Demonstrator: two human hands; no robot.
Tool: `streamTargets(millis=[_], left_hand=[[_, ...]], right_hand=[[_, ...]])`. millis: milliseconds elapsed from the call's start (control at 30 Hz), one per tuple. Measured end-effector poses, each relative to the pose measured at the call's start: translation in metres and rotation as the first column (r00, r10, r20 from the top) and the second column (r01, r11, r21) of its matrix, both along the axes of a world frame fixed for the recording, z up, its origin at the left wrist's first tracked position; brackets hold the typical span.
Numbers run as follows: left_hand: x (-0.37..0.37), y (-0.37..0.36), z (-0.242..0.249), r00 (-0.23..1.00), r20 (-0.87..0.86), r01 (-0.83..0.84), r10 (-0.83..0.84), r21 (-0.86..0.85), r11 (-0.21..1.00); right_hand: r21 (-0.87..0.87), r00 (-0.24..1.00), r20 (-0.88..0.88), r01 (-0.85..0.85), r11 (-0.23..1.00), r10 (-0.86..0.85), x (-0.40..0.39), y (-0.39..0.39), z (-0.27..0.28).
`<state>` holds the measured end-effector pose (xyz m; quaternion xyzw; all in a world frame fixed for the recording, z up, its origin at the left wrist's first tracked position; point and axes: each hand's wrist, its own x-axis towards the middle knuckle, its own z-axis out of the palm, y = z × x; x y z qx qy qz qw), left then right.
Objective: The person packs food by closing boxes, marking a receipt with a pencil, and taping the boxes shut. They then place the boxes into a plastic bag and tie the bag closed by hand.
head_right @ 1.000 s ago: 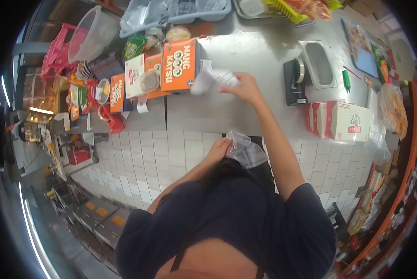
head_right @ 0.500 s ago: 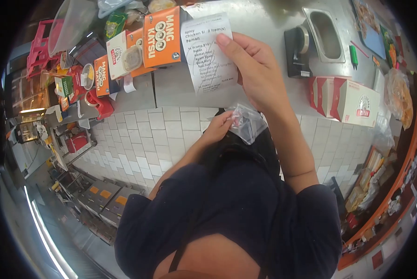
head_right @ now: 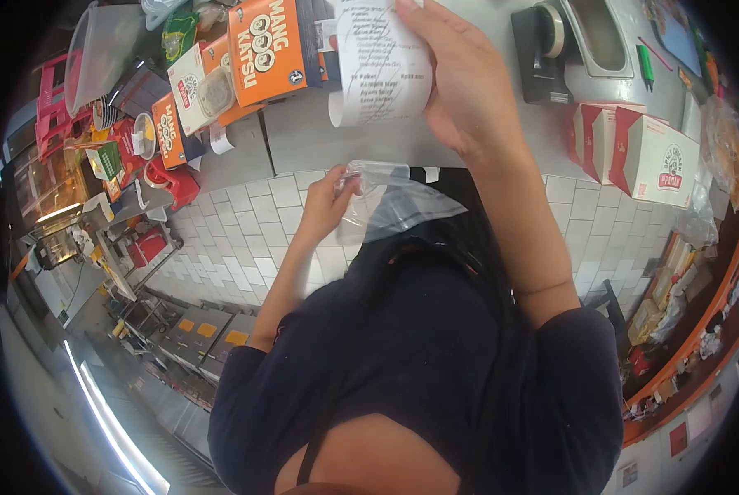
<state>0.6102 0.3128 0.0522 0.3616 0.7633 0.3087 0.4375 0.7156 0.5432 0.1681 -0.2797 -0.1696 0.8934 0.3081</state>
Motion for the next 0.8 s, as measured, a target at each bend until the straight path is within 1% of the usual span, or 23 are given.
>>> streamTargets(millis=[33, 100, 133, 200, 233, 300, 333, 400, 433, 467, 500, 533, 567, 600, 633, 667, 700, 733, 767, 800], left_hand=[[-0.004, -0.002, -0.001, 1.0, 0.0, -0.004, 0.004, -0.003, 1.0], [-0.009, -0.007, -0.002, 0.97, -0.197, 0.152, -0.145, 0.019, 0.988], [-0.01, -0.01, 0.0, 0.97, -0.197, 0.149, -0.143, 0.018, 0.989], [-0.012, -0.013, 0.005, 0.908, -0.315, 0.238, -0.277, -0.158, 0.958], [-0.016, -0.015, 0.009, 0.907, -0.32, 0.235, -0.273, -0.152, 0.96], [-0.022, -0.02, 0.016, 0.907, -0.24, 0.325, -0.347, -0.127, 0.937], [-0.022, -0.018, 0.022, 0.909, -0.247, 0.315, -0.337, -0.125, 0.941], [-0.023, -0.014, 0.038, 0.959, 0.032, 0.282, -0.281, -0.055, 0.958], [-0.023, -0.017, 0.038, 0.968, 0.004, 0.25, -0.25, -0.04, 0.967], [-0.022, -0.022, 0.035, 0.951, 0.186, 0.243, -0.246, 0.041, 0.969], [-0.023, -0.024, 0.037, 0.903, 0.346, 0.219, -0.254, 0.136, 0.966], [-0.018, -0.021, 0.045, 0.81, 0.585, 0.007, -0.041, 0.06, 0.998], [-0.015, -0.015, 0.056, 0.817, 0.577, -0.037, -0.018, 0.084, 0.996], [-0.014, -0.012, 0.057, 0.806, 0.59, -0.108, 0.036, 0.086, 0.99], [-0.011, -0.01, 0.054, 0.784, 0.615, -0.165, 0.083, 0.077, 0.983], [-0.007, -0.009, 0.051, 0.793, 0.604, -0.174, 0.078, 0.102, 0.98], [-0.004, -0.006, 0.046, 0.799, 0.584, -0.25, 0.145, 0.103, 0.963], [-0.001, -0.002, 0.041, 0.798, 0.567, -0.318, 0.206, 0.106, 0.942], [0.004, 0.004, 0.035, 0.805, 0.564, -0.302, 0.184, 0.124, 0.945], [0.011, 0.01, 0.029, 0.909, 0.393, -0.247, 0.136, 0.247, 0.937]], right_hand=[[-0.003, 1.0, 0.0, -0.004, 1.0, 0.004, -0.002, 0.001, -0.001], [0.032, 0.996, 0.087, -0.029, 0.999, 0.027, -0.002, 0.002, -0.002], [0.031, 0.996, 0.087, -0.032, 0.999, 0.03, -0.001, 0.003, -0.003], [0.042, 0.994, 0.096, -0.05, 0.998, 0.046, 0.0, 0.007, -0.005], [0.049, 0.995, 0.093, -0.052, 0.997, 0.047, 0.0, 0.009, -0.004], [0.08, 0.991, 0.118, -0.077, 0.994, 0.068, -0.002, 0.014, -0.004], [0.084, 0.991, 0.113, -0.087, 0.993, 0.077, -0.004, 0.02, -0.008], [0.266, 0.982, 0.188, -0.064, 0.962, 0.014, -0.011, 0.04, -0.034], [0.305, 0.971, 0.2, 0.067, 0.95, -0.132, -0.017, 0.056, -0.061], [0.353, 0.947, 0.188, 0.184, 0.917, -0.262, -0.026, 0.071, -0.085], [0.372, 0.857, 0.394, 0.183, 0.91, -0.333, -0.028, 0.066, -0.085], [0.225, 0.859, 0.438, 0.181, 0.957, -0.265, -0.022, 0.065, -0.093], [0.234, 0.848, 0.476, 0.134, 0.963, -0.233, -0.014, 0.048, -0.086], [0.394, 0.811, 0.532, 0.018, 0.919, -0.243, 0.001, 0.029, -0.102], [0.435, 0.783, 0.582, -0.07, 0.898, -0.221, 0.014, 0.001, -0.096], [0.426, 0.763, 0.636, -0.218, 0.878, -0.118, 0.029, -0.024, -0.088], [0.479, 0.74, 0.672, -0.415, 0.774, -0.018, 0.045, -0.044, -0.088], [0.528, 0.704, 0.709, -0.559, 0.639, 0.031, 0.055, -0.07, -0.079], [0.548, 0.653, 0.754, -0.682, 0.485, 0.065, 0.057, -0.091, -0.072], [0.557, 0.657, 0.753, -0.671, 0.489, 0.044, 0.055, -0.097, -0.062]])
